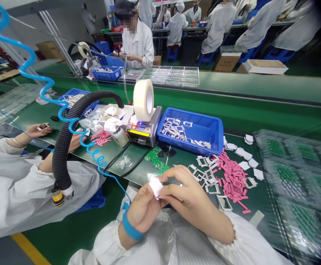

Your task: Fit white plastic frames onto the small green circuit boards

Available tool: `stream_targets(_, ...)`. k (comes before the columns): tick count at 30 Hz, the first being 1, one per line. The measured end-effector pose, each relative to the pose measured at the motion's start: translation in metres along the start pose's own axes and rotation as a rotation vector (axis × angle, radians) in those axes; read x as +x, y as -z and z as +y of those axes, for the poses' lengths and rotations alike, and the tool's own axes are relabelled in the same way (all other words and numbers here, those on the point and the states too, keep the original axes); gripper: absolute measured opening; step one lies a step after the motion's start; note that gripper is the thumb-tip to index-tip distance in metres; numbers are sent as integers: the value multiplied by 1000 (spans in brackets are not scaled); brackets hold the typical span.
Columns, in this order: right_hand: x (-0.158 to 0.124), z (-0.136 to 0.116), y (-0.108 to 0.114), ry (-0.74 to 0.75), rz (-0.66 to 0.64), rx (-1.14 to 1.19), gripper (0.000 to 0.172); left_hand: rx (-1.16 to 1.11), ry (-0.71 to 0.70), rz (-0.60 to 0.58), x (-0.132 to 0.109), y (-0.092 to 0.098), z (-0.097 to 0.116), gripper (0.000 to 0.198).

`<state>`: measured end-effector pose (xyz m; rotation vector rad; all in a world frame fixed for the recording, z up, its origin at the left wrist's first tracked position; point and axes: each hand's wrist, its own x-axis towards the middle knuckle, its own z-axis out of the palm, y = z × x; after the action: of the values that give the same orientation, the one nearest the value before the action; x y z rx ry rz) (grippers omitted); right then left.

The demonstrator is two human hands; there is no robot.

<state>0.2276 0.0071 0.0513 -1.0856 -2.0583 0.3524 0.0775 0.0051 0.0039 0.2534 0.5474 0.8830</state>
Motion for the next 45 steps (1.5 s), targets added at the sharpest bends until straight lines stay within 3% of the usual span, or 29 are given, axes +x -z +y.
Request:
stream_targets(3,-4,4,-11,-6,44,61,11,-73,-15,60,-1,3,4,36)
stream_targets(6,-9,7,-16,-65,-8,174,31,-79,-52,73,-3,5,8,44)
stream_targets(10,-11,3,-22,-223,128,226,36,-53,-94,32,-6,4,7,48)
stream_targets(15,-5,-8,-30,-193,189,18,18,51,-129,77,-8,4,3,44)
stream_targets(18,-2,-9,-27,-177,186,3,17,461,-345,39,-8,11,15,45)
stream_targets(22,2,-8,-17,-177,73,-65,14,1438,-774,-176,-11,22,47,46)
stream_targets(24,5,-8,-15,-166,-5,-103,12,1732,-810,-329,-14,26,60,48)
stream_targets(26,7,-10,-17,-157,-76,-116,12,1812,-787,-408,-18,27,67,52)
stream_targets(29,14,-12,-29,-176,-154,-50,11,1720,-707,-380,-25,32,68,48)
stream_targets(32,26,-7,-47,-387,-183,358,12,1398,-556,-145,-29,54,64,37)
stream_targets(35,45,13,-67,-793,-53,885,24,641,-408,236,-32,104,68,26)
stream_targets(36,52,22,-74,-907,26,968,26,288,-407,364,-33,125,72,23)
stream_targets(37,58,32,-79,-996,109,1000,27,180,-427,412,-36,147,77,23)
stream_targets(41,78,59,-96,-1254,369,1089,21,-51,-573,519,-57,215,106,46)
stream_targets(45,89,61,-106,-1367,542,1168,21,-274,-579,482,-82,243,117,42)
